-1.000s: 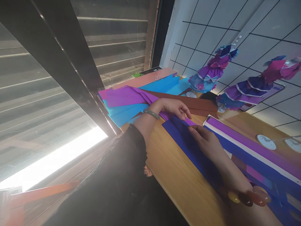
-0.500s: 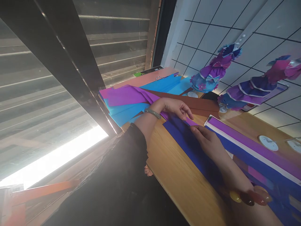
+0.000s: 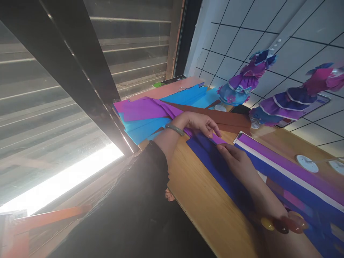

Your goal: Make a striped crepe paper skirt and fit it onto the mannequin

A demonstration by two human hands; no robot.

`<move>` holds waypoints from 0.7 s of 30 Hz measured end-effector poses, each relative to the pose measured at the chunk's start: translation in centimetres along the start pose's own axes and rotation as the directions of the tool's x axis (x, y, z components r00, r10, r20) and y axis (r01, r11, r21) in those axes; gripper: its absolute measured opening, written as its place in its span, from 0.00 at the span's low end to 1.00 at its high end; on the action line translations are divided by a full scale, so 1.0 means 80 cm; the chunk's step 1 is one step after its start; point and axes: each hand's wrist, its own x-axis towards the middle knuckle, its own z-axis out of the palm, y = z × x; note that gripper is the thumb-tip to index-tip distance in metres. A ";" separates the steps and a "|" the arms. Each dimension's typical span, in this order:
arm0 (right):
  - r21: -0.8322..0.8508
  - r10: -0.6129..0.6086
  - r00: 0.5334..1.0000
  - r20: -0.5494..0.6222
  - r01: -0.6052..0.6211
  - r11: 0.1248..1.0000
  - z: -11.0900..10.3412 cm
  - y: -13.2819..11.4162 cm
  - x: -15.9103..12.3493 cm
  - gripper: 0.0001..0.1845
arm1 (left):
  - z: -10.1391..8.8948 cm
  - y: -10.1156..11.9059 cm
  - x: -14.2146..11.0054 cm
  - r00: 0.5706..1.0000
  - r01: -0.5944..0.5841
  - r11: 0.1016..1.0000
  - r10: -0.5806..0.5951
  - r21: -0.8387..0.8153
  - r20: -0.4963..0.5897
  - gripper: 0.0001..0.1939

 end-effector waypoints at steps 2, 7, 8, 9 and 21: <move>-0.002 0.005 1.000 -0.011 -0.005 1.000 0.000 -0.001 -0.001 0.24 | 0.000 0.000 0.000 1.000 0.004 1.000 -0.004 -0.004 0.006 0.21; -0.009 0.020 0.999 -0.030 -0.020 1.000 0.001 -0.004 -0.002 0.24 | 0.000 0.000 0.000 1.000 0.005 1.000 -0.004 -0.009 0.016 0.21; -0.009 0.021 0.999 -0.027 -0.022 1.000 0.001 -0.004 -0.002 0.24 | 0.000 -0.001 0.000 1.000 0.014 1.000 -0.014 -0.014 0.019 0.21; -0.007 0.022 0.999 -0.024 -0.022 1.000 0.001 -0.003 -0.002 0.24 | 0.000 -0.001 0.000 1.000 0.020 1.000 -0.020 -0.020 0.020 0.22; 0.006 0.022 0.999 -0.035 -0.022 1.000 0.002 -0.002 -0.001 0.24 | 0.000 0.000 -0.001 1.000 0.012 1.000 -0.012 0.002 0.011 0.21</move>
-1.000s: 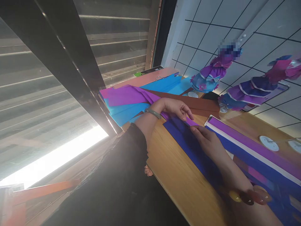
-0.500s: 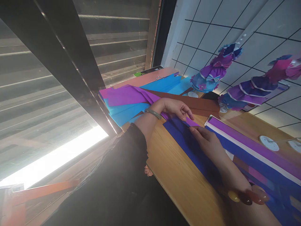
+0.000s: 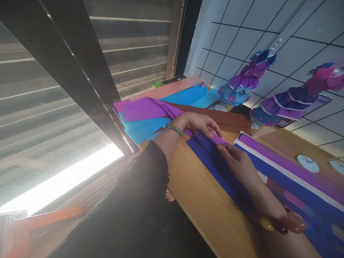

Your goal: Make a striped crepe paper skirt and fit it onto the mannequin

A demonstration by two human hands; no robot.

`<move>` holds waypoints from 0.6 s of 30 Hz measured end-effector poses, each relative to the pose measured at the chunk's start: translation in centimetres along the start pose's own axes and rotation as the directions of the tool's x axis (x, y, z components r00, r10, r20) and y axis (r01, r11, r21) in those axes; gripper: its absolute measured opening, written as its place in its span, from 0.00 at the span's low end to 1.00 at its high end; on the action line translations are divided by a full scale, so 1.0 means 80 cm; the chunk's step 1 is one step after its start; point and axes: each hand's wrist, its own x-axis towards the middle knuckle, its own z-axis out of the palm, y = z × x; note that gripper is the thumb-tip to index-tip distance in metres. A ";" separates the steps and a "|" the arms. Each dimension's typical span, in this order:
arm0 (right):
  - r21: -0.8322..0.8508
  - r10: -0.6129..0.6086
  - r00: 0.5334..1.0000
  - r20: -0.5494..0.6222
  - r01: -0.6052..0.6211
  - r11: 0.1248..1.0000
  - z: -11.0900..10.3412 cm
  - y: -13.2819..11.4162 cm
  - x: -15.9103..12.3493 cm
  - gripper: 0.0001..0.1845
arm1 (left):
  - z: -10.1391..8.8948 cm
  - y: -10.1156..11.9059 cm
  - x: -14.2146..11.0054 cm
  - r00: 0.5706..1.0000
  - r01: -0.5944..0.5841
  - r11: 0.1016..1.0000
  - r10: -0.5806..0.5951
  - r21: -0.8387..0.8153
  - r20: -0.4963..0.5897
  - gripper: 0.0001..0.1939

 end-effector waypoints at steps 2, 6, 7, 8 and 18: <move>0.000 -0.002 1.000 -0.006 0.002 1.000 0.000 0.000 0.000 0.23 | 0.000 -0.001 0.000 1.000 0.004 1.000 -0.004 0.008 0.000 0.21; 0.005 0.013 1.000 0.005 -0.013 1.000 0.000 0.000 0.000 0.23 | 0.000 -0.002 0.001 1.000 0.009 1.000 -0.009 0.003 0.009 0.21; 0.008 0.017 1.000 0.006 -0.017 1.000 0.000 0.000 0.000 0.23 | 0.000 -0.002 0.002 1.000 0.007 1.000 -0.007 0.004 0.012 0.21; 0.012 0.020 1.000 0.008 -0.021 1.000 0.000 0.000 0.000 0.23 | -0.001 -0.002 0.002 1.000 0.002 1.000 -0.002 0.007 0.015 0.21; 0.038 0.007 0.998 0.060 -0.009 0.999 0.002 -0.006 0.006 0.23 | 0.000 -0.001 0.002 0.998 -0.053 0.998 0.052 0.045 0.023 0.19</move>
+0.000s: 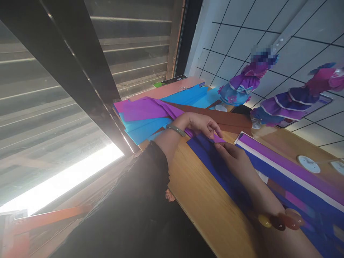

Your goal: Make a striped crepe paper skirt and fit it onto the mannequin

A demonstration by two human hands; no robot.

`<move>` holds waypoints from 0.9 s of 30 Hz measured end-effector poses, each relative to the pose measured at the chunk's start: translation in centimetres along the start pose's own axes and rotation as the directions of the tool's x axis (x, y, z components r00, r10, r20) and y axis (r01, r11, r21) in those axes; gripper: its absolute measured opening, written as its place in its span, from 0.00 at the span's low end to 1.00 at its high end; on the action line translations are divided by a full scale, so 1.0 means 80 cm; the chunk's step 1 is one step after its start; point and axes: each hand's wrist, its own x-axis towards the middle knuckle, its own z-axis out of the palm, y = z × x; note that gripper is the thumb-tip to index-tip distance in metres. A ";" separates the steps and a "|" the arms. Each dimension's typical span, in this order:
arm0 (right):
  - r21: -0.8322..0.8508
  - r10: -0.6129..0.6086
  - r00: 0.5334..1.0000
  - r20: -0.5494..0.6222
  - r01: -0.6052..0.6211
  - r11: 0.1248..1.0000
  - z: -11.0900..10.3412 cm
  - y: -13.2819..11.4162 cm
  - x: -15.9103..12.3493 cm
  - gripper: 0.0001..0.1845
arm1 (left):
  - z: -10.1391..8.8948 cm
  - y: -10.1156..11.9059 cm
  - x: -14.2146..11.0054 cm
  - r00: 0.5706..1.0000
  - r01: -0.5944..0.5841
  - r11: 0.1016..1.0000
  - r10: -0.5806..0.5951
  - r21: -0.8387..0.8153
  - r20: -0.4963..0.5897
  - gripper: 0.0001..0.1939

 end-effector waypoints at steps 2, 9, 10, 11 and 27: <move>0.004 -0.007 1.000 0.005 0.007 1.000 0.001 0.001 0.002 0.23 | 0.000 0.000 0.000 1.000 -0.011 1.000 0.011 0.004 0.000 0.19; 0.013 0.005 0.999 -0.037 -0.005 1.000 0.005 0.003 0.001 0.22 | 0.000 -0.003 0.001 0.999 -0.016 0.999 0.017 0.032 -0.035 0.19; 0.014 0.003 0.999 -0.039 -0.002 1.000 0.005 0.002 0.001 0.22 | 0.000 -0.003 0.002 0.999 -0.022 0.999 0.024 0.033 -0.036 0.19; 0.014 0.001 0.999 -0.042 0.000 1.000 0.005 0.001 0.000 0.22 | 0.000 -0.002 0.002 0.999 -0.026 0.999 0.027 0.032 -0.037 0.19; 0.045 -0.001 0.998 -0.057 0.004 0.999 0.010 -0.004 0.005 0.21 | 0.005 0.002 0.003 0.999 0.002 0.999 -0.004 -0.041 -0.044 0.20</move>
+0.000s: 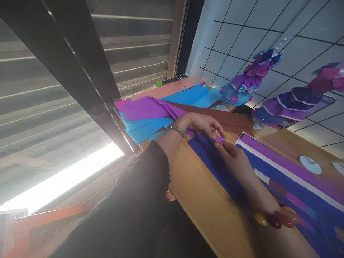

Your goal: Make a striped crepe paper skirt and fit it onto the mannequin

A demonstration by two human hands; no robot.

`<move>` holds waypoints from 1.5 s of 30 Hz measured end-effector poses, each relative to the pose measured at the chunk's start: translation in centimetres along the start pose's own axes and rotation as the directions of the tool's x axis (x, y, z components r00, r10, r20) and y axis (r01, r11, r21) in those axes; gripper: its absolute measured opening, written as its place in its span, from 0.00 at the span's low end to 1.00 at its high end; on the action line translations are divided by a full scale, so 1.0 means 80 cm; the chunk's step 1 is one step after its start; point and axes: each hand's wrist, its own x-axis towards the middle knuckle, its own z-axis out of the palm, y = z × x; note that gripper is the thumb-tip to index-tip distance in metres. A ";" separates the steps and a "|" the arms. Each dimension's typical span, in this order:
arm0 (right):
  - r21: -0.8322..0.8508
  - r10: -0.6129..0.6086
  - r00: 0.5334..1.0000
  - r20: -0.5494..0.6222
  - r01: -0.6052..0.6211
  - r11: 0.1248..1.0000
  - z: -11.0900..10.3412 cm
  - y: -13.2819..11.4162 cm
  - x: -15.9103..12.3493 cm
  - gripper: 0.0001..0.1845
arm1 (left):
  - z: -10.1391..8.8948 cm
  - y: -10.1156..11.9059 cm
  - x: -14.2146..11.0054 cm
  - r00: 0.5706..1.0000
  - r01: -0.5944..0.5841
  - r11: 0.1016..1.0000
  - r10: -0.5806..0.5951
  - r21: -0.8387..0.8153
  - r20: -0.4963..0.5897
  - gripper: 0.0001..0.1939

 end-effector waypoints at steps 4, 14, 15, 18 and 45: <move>0.008 -0.001 1.000 -0.004 0.001 1.000 0.001 0.002 0.002 0.21 | 0.000 0.003 -0.001 1.000 0.000 1.000 0.000 -0.007 0.013 0.20; 0.033 0.016 1.000 -0.024 -0.015 0.999 0.005 0.000 0.001 0.22 | 0.001 0.006 -0.002 1.000 -0.002 1.000 0.002 -0.028 -0.002 0.20; 0.035 0.022 0.999 -0.025 -0.021 0.999 0.005 -0.001 0.000 0.22 | 0.002 0.006 -0.001 1.000 0.000 1.000 0.000 -0.028 -0.010 0.19; 0.027 0.049 0.998 -0.037 -0.048 0.998 0.007 -0.004 -0.001 0.21 | 0.002 0.006 -0.001 1.000 0.008 0.999 -0.009 -0.039 -0.019 0.19; -0.109 -0.022 0.995 0.094 0.032 0.994 -0.039 0.007 -0.073 0.21 | 0.002 0.002 -0.001 0.994 0.113 0.991 -0.113 -0.069 -0.003 0.22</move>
